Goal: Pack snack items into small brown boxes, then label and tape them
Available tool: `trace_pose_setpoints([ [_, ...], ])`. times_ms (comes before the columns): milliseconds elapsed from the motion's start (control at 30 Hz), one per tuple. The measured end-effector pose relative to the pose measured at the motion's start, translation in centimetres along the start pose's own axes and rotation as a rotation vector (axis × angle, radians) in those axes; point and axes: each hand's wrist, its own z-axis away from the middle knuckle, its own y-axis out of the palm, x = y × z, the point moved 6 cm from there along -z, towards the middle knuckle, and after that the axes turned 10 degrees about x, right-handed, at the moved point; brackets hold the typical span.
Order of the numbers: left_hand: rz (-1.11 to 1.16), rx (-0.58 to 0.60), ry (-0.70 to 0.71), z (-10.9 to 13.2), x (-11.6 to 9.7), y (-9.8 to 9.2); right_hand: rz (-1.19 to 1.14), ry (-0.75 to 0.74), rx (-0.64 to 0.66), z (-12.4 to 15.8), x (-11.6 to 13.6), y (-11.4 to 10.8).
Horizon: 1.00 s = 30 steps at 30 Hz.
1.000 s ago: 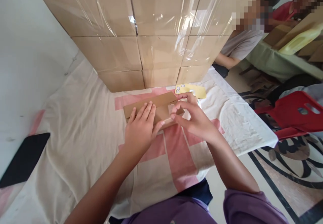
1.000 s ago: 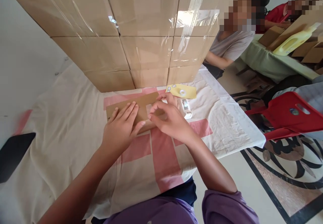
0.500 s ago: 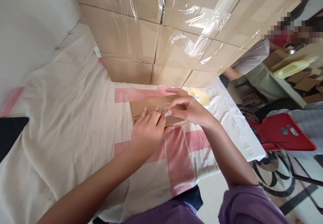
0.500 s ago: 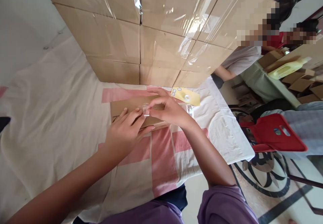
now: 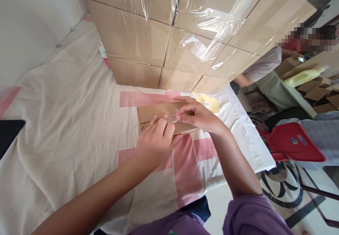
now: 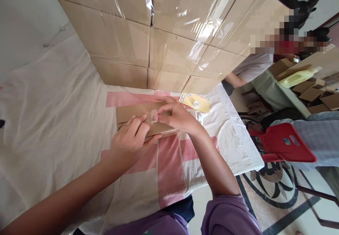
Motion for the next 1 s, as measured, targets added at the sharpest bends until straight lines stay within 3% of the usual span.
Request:
trace_pose_setpoints([
  [167, 0.006, 0.02, 0.004, 0.0, -0.1, 0.0, -0.083, -0.041, -0.015, 0.2, 0.0, -0.5],
  [567, 0.002, 0.083, 0.015, 0.5, -0.3, 0.9, 0.173, 0.071, -0.066, 0.0, -0.1, 0.4],
  [1000, 0.01, 0.151, -0.008, 0.4, -0.4, 1.0, 0.197, 0.092, -0.103, 0.1, 0.1, 0.7],
])
